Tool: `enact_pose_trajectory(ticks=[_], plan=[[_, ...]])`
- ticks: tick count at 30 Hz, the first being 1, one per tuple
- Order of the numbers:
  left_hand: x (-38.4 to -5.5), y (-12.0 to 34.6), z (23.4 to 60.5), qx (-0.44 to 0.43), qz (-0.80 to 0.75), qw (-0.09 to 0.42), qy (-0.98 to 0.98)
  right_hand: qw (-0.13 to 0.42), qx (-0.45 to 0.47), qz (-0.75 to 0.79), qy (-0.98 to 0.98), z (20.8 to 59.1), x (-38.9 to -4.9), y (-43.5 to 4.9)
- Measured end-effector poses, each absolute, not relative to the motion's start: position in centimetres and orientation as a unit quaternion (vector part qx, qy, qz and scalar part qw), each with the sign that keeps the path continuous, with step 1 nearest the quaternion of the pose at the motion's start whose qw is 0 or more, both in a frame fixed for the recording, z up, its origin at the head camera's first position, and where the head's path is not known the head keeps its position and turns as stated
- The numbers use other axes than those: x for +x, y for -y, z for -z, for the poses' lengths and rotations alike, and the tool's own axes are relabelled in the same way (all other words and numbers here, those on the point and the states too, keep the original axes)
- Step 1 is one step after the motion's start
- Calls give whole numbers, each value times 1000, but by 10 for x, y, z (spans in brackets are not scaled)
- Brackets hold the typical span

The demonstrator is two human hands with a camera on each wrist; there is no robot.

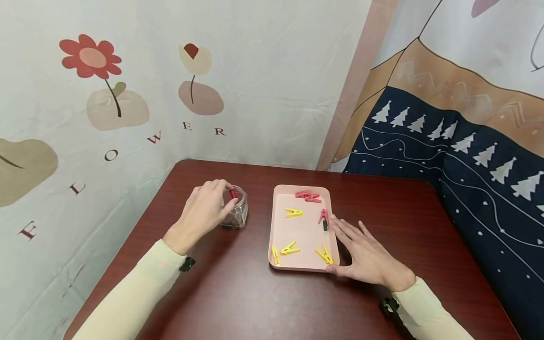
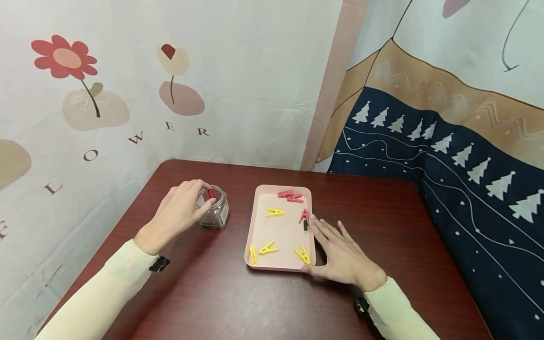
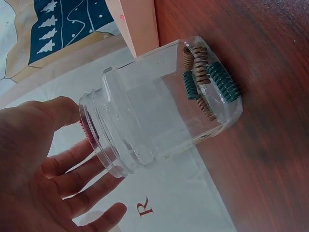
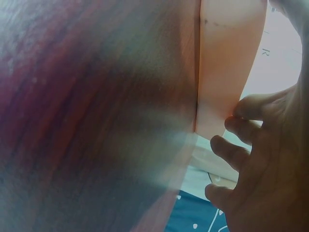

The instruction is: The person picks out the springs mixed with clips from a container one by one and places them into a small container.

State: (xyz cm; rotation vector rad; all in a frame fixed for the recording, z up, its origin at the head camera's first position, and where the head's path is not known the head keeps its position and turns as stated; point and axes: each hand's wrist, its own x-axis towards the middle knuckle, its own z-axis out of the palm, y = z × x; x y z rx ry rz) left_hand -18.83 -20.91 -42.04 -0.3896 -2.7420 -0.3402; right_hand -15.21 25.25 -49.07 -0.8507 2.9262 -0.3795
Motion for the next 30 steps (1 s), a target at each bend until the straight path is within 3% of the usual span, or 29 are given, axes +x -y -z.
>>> enact_pose_trajectory(ticks=[30], plan=[[-186,210,420,-142,124,175,966,36,-275,119,-953,492,-153,-253]])
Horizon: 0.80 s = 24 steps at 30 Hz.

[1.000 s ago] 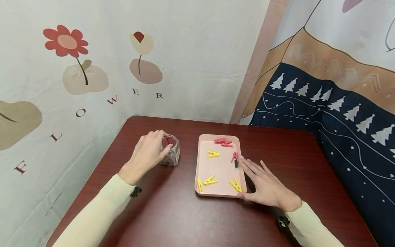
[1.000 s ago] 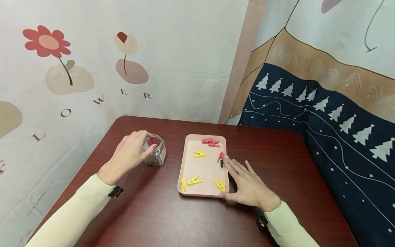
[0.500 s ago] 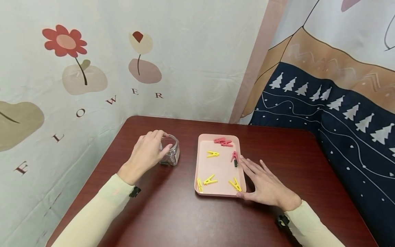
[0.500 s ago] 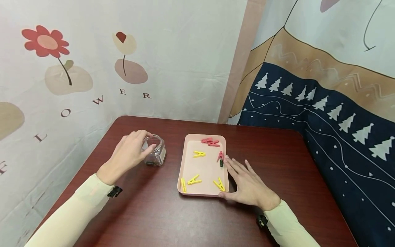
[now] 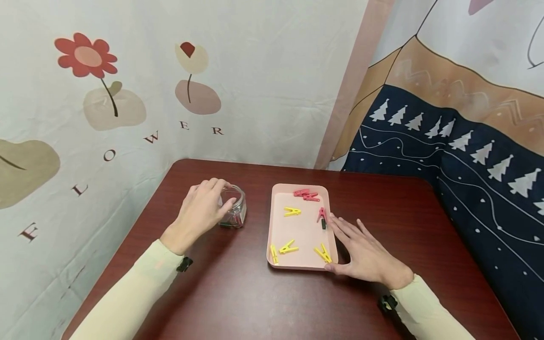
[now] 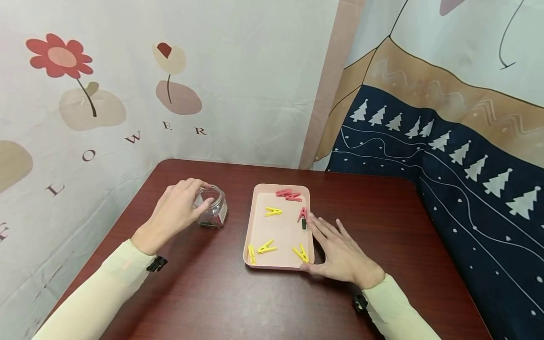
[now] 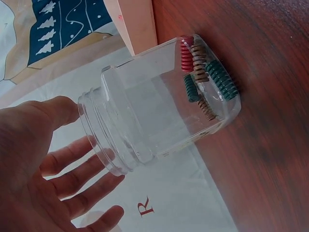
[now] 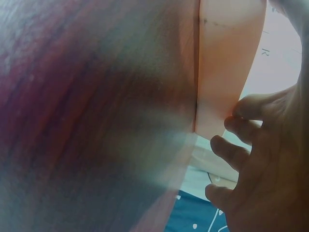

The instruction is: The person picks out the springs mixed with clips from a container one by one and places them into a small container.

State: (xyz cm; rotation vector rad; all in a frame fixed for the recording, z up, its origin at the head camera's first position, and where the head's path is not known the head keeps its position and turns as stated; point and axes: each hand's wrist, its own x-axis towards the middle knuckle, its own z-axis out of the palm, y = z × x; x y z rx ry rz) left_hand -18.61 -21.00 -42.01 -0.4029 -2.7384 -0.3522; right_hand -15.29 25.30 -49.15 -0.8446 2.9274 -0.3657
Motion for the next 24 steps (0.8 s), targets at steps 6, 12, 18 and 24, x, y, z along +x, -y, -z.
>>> enact_pose_trajectory(ticks=[6,12,18,24], plan=[[-185,206,419,-147,122,185,964,32,-277,120,-953,492,-153,-253],[-184,199,418,-155,126,190,961,32,-277,115,-953,491,-152,-253],[-182,192,416,-164,129,192,959,36,-275,106,-955,492,-152,-253],[-180,184,414,-175,118,192,958,35,-275,96,-956,492,-151,-252]])
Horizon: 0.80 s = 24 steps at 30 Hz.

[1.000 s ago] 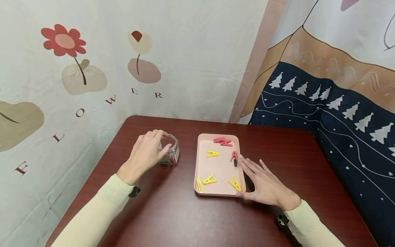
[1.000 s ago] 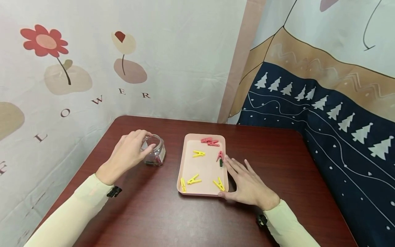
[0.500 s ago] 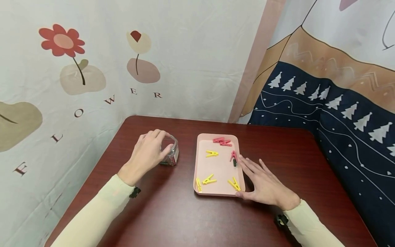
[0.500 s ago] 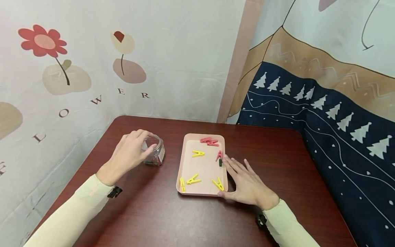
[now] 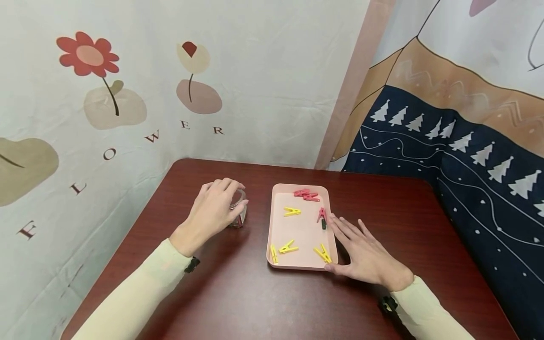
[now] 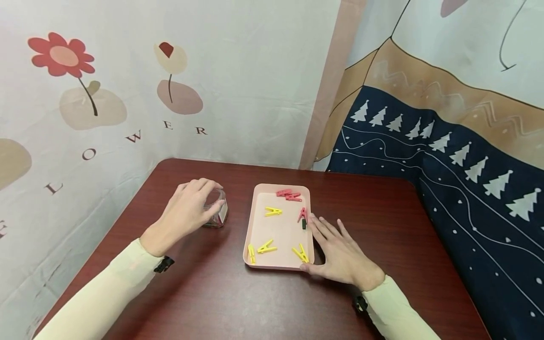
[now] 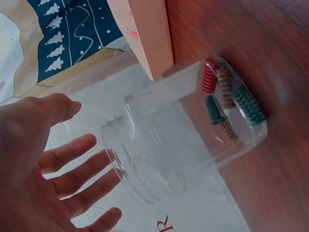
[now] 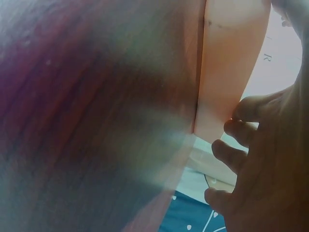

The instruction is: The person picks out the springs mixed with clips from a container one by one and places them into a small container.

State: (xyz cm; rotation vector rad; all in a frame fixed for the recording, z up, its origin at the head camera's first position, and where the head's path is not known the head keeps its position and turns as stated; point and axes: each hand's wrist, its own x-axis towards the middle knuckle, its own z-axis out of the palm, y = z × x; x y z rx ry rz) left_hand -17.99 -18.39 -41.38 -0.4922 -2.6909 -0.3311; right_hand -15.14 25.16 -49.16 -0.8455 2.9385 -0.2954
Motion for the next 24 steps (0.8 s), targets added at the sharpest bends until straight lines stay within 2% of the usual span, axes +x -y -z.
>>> enact_pose_trajectory(ticks=[17,24], plan=[[-186,147,411,-222,101,158,957,25,-276,89,-957,489,-148,-251],[-192,131,415,-257,86,159,949,24,-279,88,-956,490,-150,-250]])
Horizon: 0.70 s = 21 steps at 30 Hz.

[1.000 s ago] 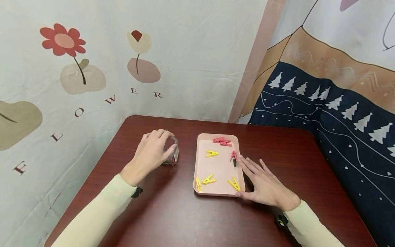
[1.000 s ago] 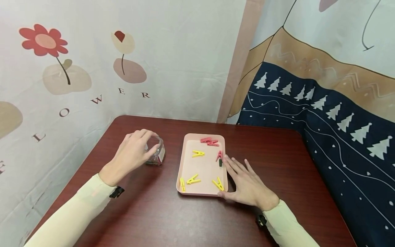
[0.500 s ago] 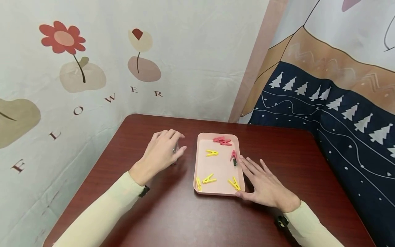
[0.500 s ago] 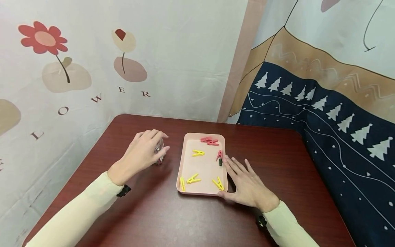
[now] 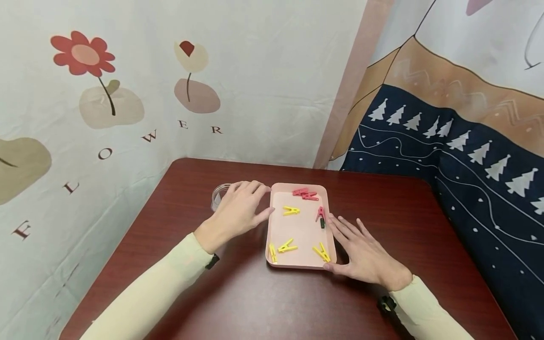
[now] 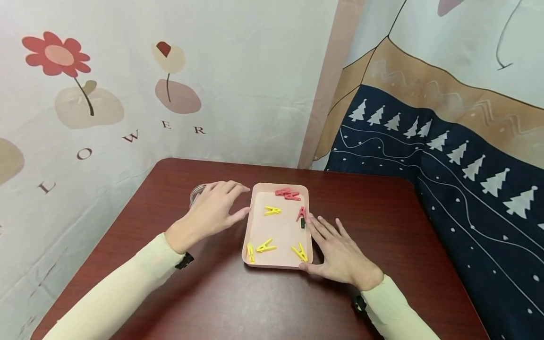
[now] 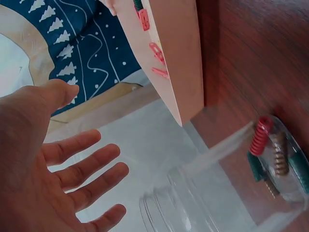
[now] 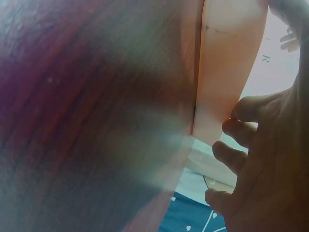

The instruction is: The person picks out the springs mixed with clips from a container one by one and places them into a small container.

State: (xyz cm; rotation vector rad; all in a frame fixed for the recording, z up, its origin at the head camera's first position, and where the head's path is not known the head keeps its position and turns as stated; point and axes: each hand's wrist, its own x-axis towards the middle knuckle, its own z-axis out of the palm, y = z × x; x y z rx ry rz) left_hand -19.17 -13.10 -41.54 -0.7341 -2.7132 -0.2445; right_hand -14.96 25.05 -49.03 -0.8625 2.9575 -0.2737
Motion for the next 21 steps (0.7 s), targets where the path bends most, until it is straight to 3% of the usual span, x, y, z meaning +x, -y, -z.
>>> enact_pose_trajectory(ticks=[21], plan=[[-202,90,421,-305,64,95,945,24,-280,89,-956,491,-150,-252]])
